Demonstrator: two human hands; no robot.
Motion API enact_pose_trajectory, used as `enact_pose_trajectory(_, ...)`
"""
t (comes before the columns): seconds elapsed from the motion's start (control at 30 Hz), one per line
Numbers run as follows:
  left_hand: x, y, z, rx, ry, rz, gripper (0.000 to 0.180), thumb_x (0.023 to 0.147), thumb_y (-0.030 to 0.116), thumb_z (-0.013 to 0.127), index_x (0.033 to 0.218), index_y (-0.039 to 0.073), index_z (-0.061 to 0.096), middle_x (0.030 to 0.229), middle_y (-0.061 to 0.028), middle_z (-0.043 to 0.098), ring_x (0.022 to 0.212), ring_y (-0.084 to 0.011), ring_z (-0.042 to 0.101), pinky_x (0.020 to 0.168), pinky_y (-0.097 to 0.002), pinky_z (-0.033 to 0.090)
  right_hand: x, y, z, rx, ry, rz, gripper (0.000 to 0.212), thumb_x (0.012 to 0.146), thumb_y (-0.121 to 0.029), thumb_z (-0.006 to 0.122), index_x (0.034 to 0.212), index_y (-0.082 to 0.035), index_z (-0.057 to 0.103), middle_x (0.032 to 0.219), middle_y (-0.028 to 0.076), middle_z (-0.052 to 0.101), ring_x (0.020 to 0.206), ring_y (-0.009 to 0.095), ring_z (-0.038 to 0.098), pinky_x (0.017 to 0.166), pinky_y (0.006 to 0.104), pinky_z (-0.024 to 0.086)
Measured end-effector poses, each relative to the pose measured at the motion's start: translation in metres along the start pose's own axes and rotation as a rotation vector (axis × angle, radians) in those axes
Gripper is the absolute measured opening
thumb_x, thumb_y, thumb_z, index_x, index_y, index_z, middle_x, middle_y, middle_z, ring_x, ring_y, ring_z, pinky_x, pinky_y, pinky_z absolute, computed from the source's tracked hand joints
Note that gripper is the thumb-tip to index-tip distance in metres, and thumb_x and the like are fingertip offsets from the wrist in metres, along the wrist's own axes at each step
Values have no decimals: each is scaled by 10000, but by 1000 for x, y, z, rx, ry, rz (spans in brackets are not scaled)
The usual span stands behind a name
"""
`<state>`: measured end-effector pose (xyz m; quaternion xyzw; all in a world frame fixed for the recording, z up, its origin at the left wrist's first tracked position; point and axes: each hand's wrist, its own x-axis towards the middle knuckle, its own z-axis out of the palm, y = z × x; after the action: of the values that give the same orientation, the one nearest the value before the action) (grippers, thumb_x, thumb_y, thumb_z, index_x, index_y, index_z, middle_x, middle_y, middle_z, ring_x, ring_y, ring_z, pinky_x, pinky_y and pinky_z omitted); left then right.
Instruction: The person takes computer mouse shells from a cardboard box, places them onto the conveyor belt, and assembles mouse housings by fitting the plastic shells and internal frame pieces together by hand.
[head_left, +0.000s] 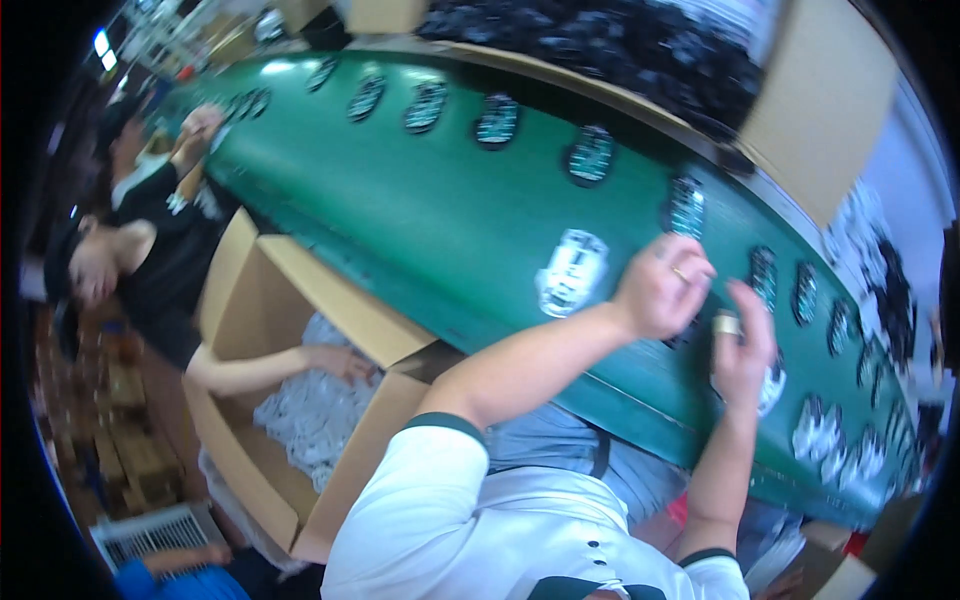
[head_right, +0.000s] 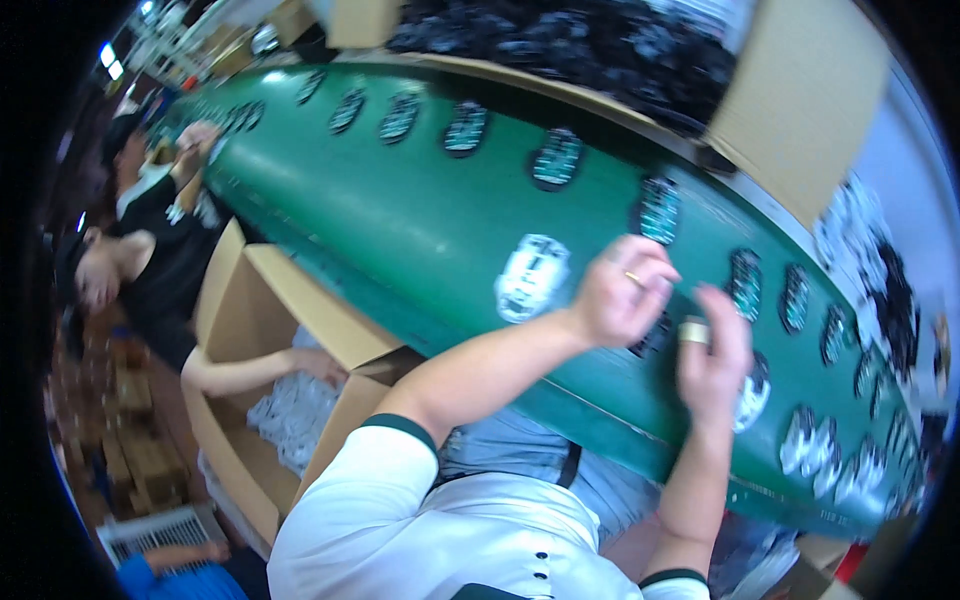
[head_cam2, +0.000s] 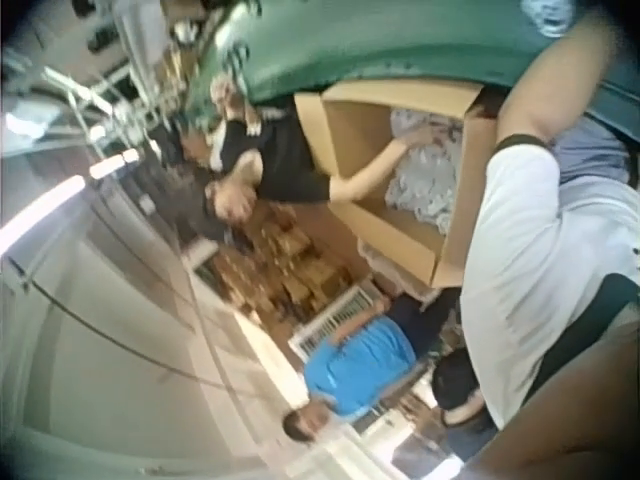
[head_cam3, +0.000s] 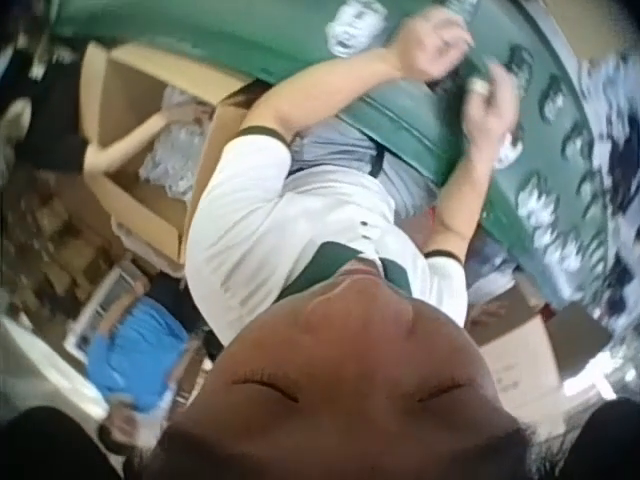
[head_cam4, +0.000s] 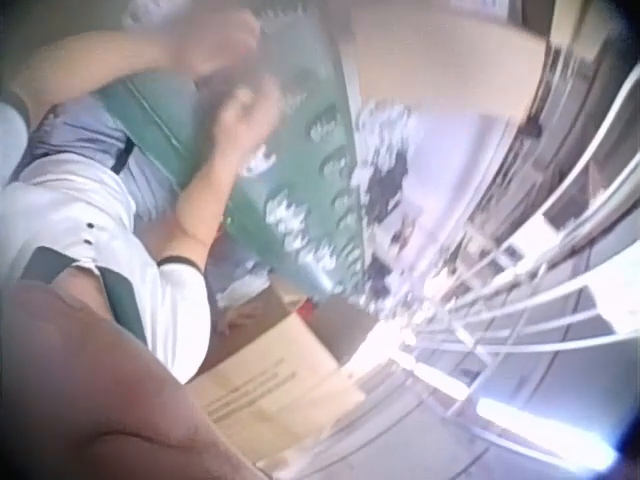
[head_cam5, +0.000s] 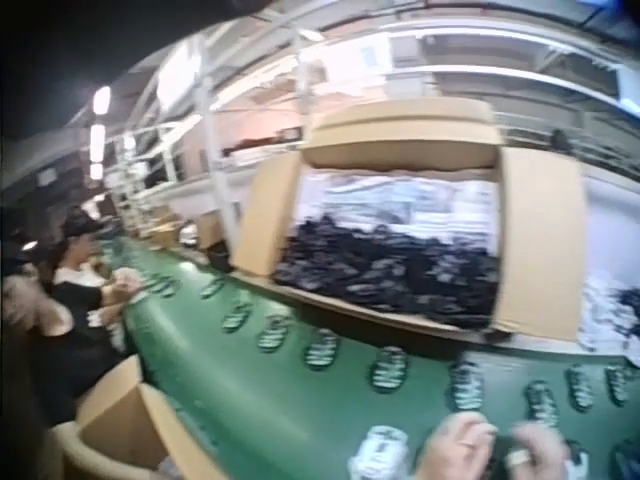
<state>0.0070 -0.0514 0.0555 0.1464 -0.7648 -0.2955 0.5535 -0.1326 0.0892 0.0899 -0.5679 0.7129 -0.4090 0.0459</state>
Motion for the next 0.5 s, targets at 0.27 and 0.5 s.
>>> enact_pose_trajectory(0.27, 15, 2, -4, 54, 171, 87, 177, 843, 34, 701, 1015, 57, 668, 1052, -143, 642, 925, -337, 644, 790, -426, 549, -19, -18, 23, -203, -391, -209, 481, 830, -118, 742, 1298, -39, 665, 1450, 229, 552, 1385, 427, 497, 1172, 552, 385)
enact_pose_trajectory(0.5, -10, 36, -61, 632, 85, -269, 632, 812, 277, 798, 1326, -5, 561, 1348, -248, 537, 1277, -439, 498, 1105, -536, 400, -25, -11, 9, -119, -327, -35, 612, 794, -29, 781, 1381, -21, 607, 1512, 230, 516, 1384, 418, 509, 1158, 472, 435)
